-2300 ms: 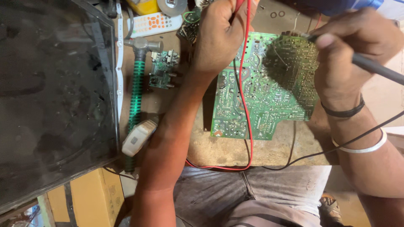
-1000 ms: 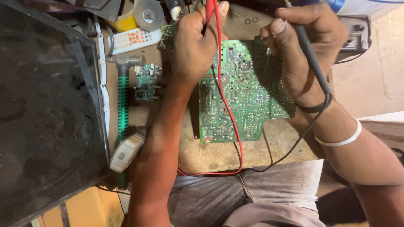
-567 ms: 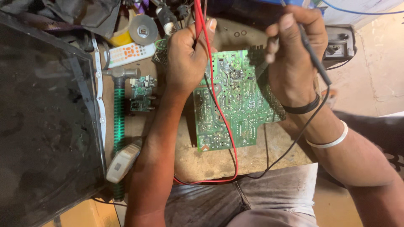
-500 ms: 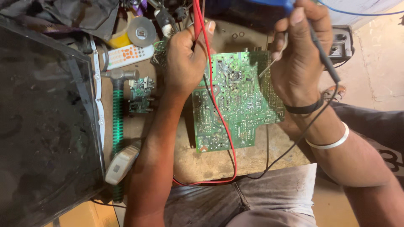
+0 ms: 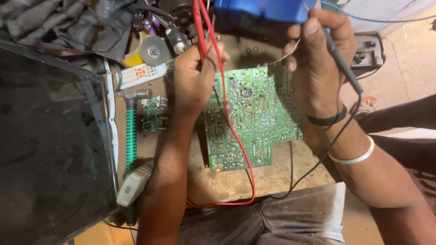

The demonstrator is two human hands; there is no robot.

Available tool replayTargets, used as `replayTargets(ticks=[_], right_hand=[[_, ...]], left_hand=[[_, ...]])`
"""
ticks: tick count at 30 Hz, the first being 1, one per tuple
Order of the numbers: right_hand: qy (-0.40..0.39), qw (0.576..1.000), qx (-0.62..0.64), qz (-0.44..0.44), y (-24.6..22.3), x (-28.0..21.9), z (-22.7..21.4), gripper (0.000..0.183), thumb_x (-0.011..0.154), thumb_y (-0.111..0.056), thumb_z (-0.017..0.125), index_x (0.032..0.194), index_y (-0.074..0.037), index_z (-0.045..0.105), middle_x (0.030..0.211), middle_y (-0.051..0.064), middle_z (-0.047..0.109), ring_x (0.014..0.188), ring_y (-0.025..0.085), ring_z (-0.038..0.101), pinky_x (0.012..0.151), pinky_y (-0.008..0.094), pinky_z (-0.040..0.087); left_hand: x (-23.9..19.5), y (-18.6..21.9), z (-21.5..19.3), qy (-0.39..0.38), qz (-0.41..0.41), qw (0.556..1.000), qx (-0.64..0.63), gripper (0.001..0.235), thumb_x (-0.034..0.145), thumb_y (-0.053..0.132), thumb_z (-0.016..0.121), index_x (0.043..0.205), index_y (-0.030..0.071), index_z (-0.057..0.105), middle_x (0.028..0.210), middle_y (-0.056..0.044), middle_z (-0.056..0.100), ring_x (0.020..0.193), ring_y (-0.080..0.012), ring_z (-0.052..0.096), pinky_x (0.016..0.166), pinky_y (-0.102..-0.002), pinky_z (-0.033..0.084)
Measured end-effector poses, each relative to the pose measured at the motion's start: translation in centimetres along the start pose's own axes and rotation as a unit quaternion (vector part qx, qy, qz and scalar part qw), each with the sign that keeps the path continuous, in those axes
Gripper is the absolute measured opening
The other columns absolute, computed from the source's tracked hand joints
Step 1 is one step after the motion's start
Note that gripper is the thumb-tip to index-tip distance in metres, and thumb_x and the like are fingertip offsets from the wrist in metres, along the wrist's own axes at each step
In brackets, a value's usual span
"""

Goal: The person uses a multimeter with red and black probes to test points on a green circuit board. They repeatedly touch different pads and traces on the board while seated on the floor in a cluttered workspace.

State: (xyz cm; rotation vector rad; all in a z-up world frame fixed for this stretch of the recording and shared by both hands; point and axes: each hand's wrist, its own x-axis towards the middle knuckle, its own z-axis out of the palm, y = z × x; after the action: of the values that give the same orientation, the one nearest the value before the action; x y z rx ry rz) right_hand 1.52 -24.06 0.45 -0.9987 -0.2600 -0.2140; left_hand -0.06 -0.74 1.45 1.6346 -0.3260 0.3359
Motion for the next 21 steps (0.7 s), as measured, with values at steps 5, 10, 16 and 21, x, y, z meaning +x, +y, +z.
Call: replayTargets(ticks=[5,10,16,21], right_hand=[[-0.038,0.997,-0.058,-0.026,-0.2,-0.9,0.9,0.023,0.115,-0.022,0.072,0.120,-0.004,0.061,0.100,0.017,0.074,0.074,0.017,0.070,0.054,0.024,0.048],[-0.055,0.994,-0.087,-0.044,0.1,-1.3,1.0,0.026,0.114,-0.028,0.070,0.115,-0.004,0.062,0.102,0.018,0.075,0.078,0.019,0.073,0.053,0.025,0.049],[-0.072,0.993,-0.086,-0.046,-0.2,-2.0,1.5,0.029,0.117,-0.032,0.065,0.113,-0.003,0.062,0.105,0.016,0.075,0.083,0.019,0.071,0.064,0.026,0.049],[-0.118,0.990,-0.046,-0.054,-1.1,-2.6,2.5,0.021,0.115,-0.024,0.063,0.111,-0.003,0.062,0.109,0.016,0.073,0.109,0.023,0.071,0.098,0.035,0.048]], left_hand=[[0.3,2.2,-0.5,-0.045,0.023,0.992,-0.115,0.030,0.110,0.026,0.058,0.125,0.000,0.059,0.109,0.001,0.069,0.098,-0.0083,0.065,0.092,-0.026,0.053],[0.0,2.0,-0.1,0.046,0.033,0.994,-0.089,0.026,0.110,0.026,0.061,0.118,0.003,0.069,0.082,0.004,0.062,0.078,-0.0055,0.056,0.075,-0.023,0.047],[-0.6,2.6,-0.6,-0.032,0.013,0.997,0.063,0.022,0.095,0.025,0.077,0.109,0.008,0.076,0.075,0.005,0.063,0.062,-0.0061,0.048,0.063,-0.027,0.036],[-0.8,3.2,0.9,-0.059,0.259,0.945,0.191,0.034,0.082,0.027,0.088,0.111,0.015,0.074,0.096,0.001,0.076,0.079,-0.0144,0.067,0.090,-0.035,0.047]])
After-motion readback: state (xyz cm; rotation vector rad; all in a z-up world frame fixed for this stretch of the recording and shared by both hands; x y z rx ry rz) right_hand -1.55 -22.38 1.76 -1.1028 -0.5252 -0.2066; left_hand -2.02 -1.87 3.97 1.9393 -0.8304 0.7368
